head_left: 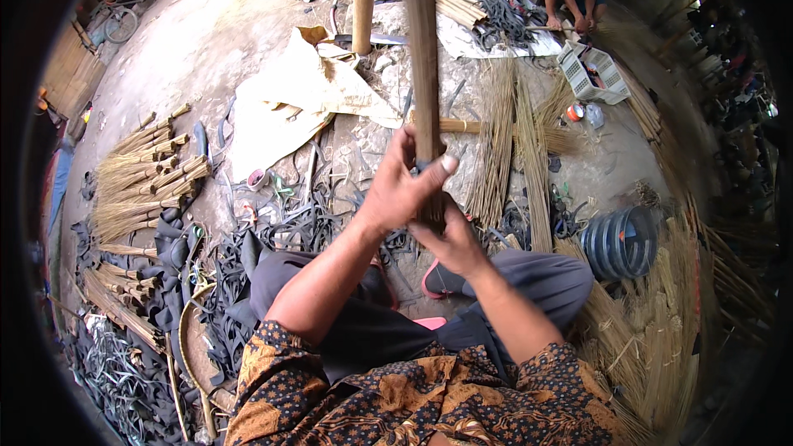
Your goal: The person sits on the floor and repeatedly gathers bundles of dried broom sticks, aligns them, and ties them with black strips. The person places the finished bundles aside and continues the process with new bundles.
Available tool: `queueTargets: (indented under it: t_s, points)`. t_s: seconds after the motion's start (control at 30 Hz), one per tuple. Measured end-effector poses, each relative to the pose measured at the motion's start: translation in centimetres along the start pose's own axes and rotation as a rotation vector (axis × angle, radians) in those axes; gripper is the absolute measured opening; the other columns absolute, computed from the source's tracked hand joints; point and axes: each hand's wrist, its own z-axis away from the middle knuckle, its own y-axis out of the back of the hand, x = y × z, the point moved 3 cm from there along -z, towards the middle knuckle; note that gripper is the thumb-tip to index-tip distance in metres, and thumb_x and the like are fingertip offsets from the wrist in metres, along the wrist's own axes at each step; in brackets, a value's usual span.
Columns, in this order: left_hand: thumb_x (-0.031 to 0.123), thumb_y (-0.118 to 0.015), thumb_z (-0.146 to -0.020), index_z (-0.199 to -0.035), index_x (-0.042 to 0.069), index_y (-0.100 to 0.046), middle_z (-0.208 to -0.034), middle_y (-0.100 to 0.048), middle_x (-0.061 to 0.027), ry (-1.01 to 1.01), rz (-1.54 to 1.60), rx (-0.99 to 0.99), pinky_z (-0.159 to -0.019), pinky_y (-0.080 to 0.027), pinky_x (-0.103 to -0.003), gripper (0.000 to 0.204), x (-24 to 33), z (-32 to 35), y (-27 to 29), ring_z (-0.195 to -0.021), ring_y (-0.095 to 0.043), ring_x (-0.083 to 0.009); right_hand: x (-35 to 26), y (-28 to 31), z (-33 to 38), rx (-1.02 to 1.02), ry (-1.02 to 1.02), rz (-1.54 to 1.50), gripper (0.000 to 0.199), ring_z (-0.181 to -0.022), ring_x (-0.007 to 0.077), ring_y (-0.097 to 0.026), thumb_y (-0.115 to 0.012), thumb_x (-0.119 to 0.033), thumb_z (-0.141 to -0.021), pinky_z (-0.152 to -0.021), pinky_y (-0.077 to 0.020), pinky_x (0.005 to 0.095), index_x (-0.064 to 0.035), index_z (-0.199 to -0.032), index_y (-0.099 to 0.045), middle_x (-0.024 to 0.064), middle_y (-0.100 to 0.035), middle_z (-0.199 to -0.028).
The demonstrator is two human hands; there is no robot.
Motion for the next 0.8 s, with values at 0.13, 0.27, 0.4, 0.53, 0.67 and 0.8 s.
queueTargets:
  t_s: [0.13,0.27,0.4,0.53,0.67,0.8]
  points:
    - [0.045,-0.067,-0.101,-0.094,0.01,-0.052,-0.075,-0.058,-0.0023,0.314,0.354,0.113,-0.059,-0.052,-0.031,0.038,0.7,-1.7,1.9,-0.064,-0.062,-0.0166,1.5,-2.4,1.4,-0.015,-0.099,0.184,0.03,-0.064,0.0135,-0.058,-0.079,-0.024,-0.092,-0.058,-0.0471,0.0325,-0.0018,-0.099,-0.06,0.0032,-0.059,-0.071]
    - [0.048,-0.059,-0.105,-0.086,0.016,-0.044,-0.061,-0.038,0.0065,0.409,0.855,-0.339,-0.045,-0.039,-0.028,0.039,2.4,-1.1,2.0,-0.046,-0.037,-0.0076,1.7,-3.0,3.1,-0.518,-0.409,-0.559,0.024,-0.056,0.0078,-0.056,-0.077,-0.02,-0.093,-0.051,-0.044,0.0279,-0.0069,-0.084,-0.059,0.0005,-0.057,-0.065]
    - [0.042,-0.067,-0.101,-0.096,0.013,-0.051,-0.062,-0.045,0.0025,0.388,0.564,-0.29,-0.045,-0.044,-0.03,0.033,2.4,-0.7,1.4,-0.045,-0.045,-0.0114,1.6,-3.5,2.7,-0.565,-0.326,-0.536,0.02,-0.057,0.0117,-0.059,-0.072,-0.019,-0.095,-0.053,-0.0465,0.0296,-0.0066,-0.084,-0.061,0.0013,-0.06,-0.067]
    - [0.041,-0.07,-0.1,-0.086,0.012,-0.052,-0.064,-0.052,0.0025,0.252,0.311,0.287,-0.062,-0.051,-0.029,0.037,2.2,-2.9,3.0,-0.062,-0.057,-0.0104,3.3,-2.2,1.3,0.209,-0.179,0.399,0.026,-0.063,0.0156,-0.062,-0.074,-0.027,-0.092,-0.057,-0.0486,0.0384,-0.0039,-0.088,-0.063,0.0025,-0.061,-0.067]
    - [0.046,-0.063,-0.103,-0.078,0.018,-0.043,-0.057,-0.029,0.0054,0.394,0.661,-0.223,-0.047,-0.037,-0.029,0.042,2.8,-2.5,3.6,-0.045,-0.035,-0.0083,6.3,-2.7,2.4,-0.59,-0.418,-0.237,0.025,-0.061,0.01,-0.061,-0.077,-0.024,-0.094,-0.056,-0.0481,0.0329,-0.007,-0.082,-0.062,-0.0021,-0.061,-0.068]
    - [0.042,-0.069,-0.1,-0.083,0.014,-0.05,-0.059,-0.038,0.0038,0.403,0.28,0.036,-0.048,-0.037,-0.027,0.038,1.4,-2.0,4.5,-0.047,-0.04,-0.0098,6.2,-2.2,0.8,-0.484,-0.172,0.103,0.05,-0.102,0.0253,-0.067,-0.081,-0.033,-0.091,-0.091,-0.0525,0.037,-0.0005,-0.122,-0.058,0.0185,-0.067,-0.107]
